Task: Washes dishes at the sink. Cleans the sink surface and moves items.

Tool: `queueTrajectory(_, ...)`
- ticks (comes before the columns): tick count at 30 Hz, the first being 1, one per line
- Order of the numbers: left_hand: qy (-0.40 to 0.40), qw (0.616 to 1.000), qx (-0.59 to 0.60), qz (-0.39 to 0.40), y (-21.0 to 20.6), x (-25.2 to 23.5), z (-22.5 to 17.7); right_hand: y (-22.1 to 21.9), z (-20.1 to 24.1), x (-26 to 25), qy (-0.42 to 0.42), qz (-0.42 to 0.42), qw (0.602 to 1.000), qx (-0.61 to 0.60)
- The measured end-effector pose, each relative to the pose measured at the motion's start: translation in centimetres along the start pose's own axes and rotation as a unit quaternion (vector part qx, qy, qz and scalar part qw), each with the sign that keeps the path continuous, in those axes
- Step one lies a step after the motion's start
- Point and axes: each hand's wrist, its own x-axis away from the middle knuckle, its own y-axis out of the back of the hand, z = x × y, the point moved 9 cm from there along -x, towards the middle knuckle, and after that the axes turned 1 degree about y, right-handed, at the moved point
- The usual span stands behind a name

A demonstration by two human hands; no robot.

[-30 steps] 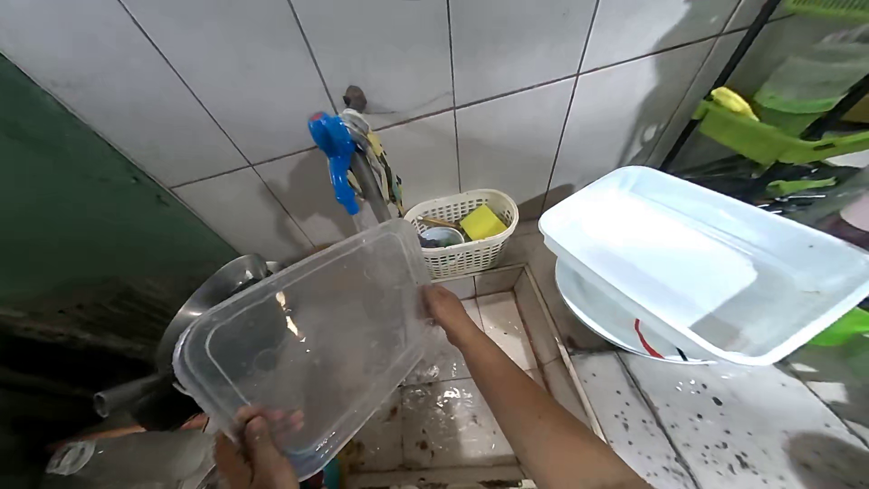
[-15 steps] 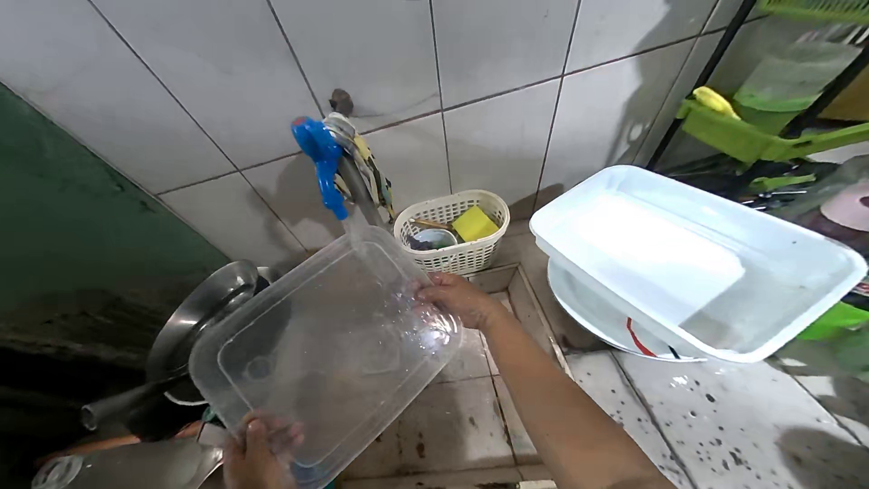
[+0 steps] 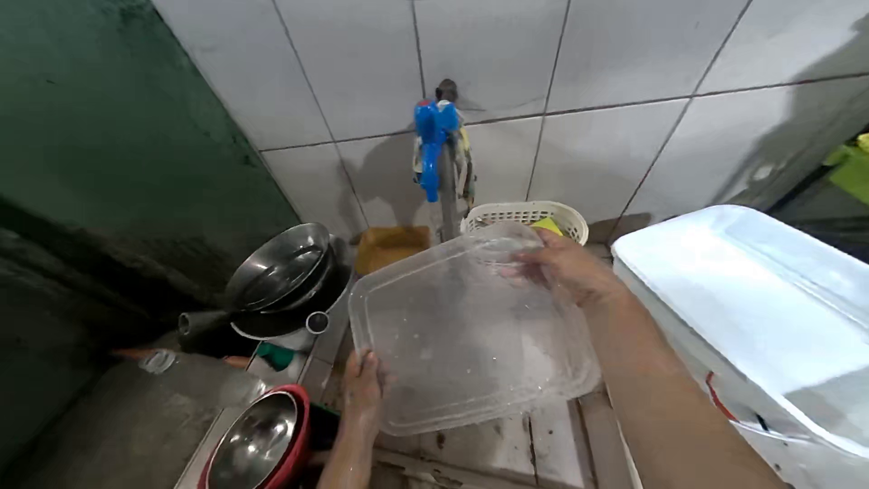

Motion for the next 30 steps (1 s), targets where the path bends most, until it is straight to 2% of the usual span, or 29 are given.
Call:
queueTrajectory(3,0.046,0.998,0.008,0.030,-3.1,-1.0,1.6,2.1,1.6,1.9,-0.004,-0.072,0.994,0.086)
queueTrajectory(8,0.196,0.969,0.055,0.138,-9.8,-0.7,7.5,4.3,5.3,5.8,0.084,-0.187,0.966,0.159)
queueTrajectory(10,0.238,0.952,0.087,0.172,-11.9,0.1,8.8,4.2,6.7,7.2,0.135,-0.201,0.942,0.232)
queueTrajectory(14,0.284,0.936,0.041,0.203,-13.2,0.7,9.9,2.2,7.6,9.5,0.246,-0.208,0.875,0.361)
queueTrajectory(16,0.284,0.938,0.078,0.181,-12.6,0.3,9.0,1.3,7.2,9.8,0.279,-0.200,0.854,0.391)
queueTrajectory(18,0.270,0.934,0.181,0.151,-11.5,-0.4,6.7,0.4,6.9,9.8,0.268,-0.161,0.860,0.402)
queueTrajectory(20,0.232,0.920,0.276,0.151,-10.1,-1.2,3.6,-1.1,6.8,10.8,0.297,-0.113,0.855,0.410)
queueTrajectory(24,0.138,0.896,0.405,0.115,-6.1,-1.6,-1.4,-5.3,4.5,15.8,0.484,-0.021,0.770,0.416)
queueTrajectory(26,0.116,0.882,0.442,0.120,-4.9,-1.1,-2.4,-6.9,1.4,17.7,0.518,0.009,0.740,0.429)
queueTrajectory(28,0.108,0.870,0.464,0.129,-4.7,-1.0,-2.1,-6.9,-1.6,18.9,0.542,-0.009,0.710,0.450)
queueTrajectory(30,0.096,0.851,0.490,0.163,-5.4,-0.7,-1.9,-6.0,-4.2,19.3,0.545,-0.021,0.697,0.465)
